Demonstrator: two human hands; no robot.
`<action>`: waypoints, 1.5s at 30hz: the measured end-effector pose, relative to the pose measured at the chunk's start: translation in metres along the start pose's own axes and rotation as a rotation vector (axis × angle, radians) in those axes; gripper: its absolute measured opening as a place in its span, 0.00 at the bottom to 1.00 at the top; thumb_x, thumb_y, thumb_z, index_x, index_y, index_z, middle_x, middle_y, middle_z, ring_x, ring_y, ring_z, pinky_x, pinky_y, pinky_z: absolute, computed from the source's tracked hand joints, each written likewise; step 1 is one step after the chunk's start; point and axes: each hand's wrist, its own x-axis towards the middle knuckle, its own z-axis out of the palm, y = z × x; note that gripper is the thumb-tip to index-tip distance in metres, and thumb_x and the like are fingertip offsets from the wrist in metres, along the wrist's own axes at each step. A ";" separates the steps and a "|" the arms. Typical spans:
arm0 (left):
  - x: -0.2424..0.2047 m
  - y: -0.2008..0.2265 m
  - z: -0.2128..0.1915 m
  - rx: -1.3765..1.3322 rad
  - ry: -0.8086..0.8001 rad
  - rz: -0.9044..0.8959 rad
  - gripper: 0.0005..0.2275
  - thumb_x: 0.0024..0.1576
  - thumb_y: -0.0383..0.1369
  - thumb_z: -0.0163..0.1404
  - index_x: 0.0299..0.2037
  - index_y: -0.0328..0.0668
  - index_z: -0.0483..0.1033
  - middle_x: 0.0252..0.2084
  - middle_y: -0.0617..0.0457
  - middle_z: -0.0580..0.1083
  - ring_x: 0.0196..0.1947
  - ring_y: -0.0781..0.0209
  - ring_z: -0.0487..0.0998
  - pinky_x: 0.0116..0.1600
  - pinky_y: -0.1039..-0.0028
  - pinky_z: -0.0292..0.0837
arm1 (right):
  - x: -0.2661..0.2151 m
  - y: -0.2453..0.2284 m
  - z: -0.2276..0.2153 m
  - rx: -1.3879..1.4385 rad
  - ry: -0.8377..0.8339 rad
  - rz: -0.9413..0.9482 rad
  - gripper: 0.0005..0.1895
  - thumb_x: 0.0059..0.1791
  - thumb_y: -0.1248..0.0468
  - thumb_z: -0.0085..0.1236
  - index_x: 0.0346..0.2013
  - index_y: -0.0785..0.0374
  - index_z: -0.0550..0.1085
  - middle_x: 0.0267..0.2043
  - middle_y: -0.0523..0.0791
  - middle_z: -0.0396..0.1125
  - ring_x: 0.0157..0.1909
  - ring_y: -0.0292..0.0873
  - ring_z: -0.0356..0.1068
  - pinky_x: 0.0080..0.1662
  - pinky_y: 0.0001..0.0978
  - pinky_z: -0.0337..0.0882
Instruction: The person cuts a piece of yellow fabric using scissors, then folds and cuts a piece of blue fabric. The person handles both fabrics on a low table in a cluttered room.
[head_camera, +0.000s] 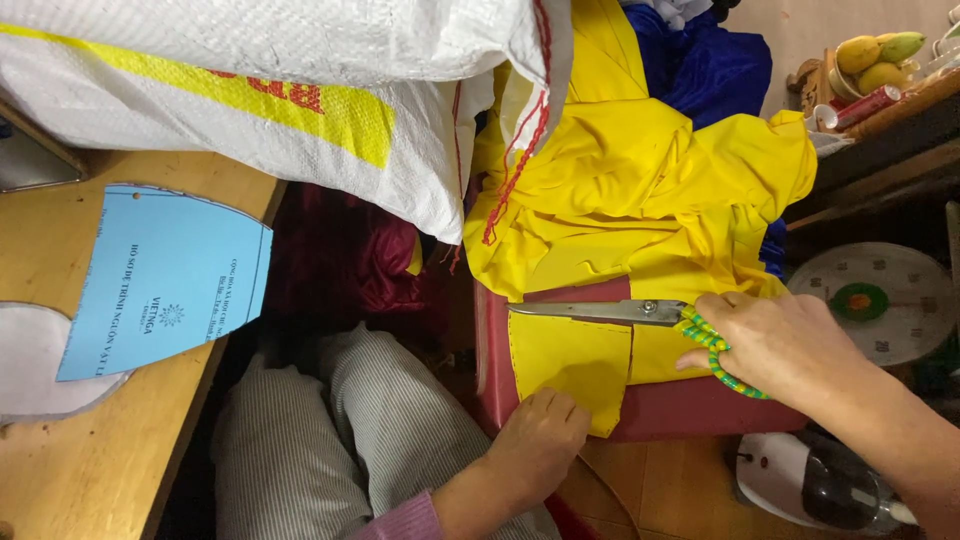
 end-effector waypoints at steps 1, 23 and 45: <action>0.000 0.000 0.000 0.005 0.001 -0.001 0.11 0.57 0.24 0.61 0.48 0.31 0.77 0.45 0.40 0.77 0.43 0.45 0.79 0.53 0.58 0.77 | 0.002 0.002 0.011 -0.018 0.069 -0.002 0.39 0.39 0.19 0.51 0.44 0.44 0.66 0.41 0.36 0.74 0.44 0.52 0.78 0.35 0.48 0.74; 0.093 -0.084 -0.025 0.211 -0.104 0.435 0.06 0.57 0.30 0.49 0.38 0.40 0.78 0.48 0.47 0.71 0.44 0.46 0.70 0.49 0.54 0.67 | -0.113 -0.001 0.162 1.679 -0.398 0.470 0.18 0.52 0.56 0.60 0.37 0.71 0.80 0.19 0.50 0.57 0.16 0.43 0.50 0.23 0.35 0.49; 0.042 -0.071 -0.043 -0.079 0.176 -0.783 0.09 0.57 0.39 0.51 0.41 0.45 0.72 0.36 0.51 0.79 0.34 0.47 0.81 0.37 0.56 0.73 | -0.122 -0.060 0.178 2.206 -0.378 0.154 0.26 0.58 0.53 0.46 0.22 0.68 0.63 0.14 0.50 0.55 0.12 0.43 0.48 0.20 0.38 0.51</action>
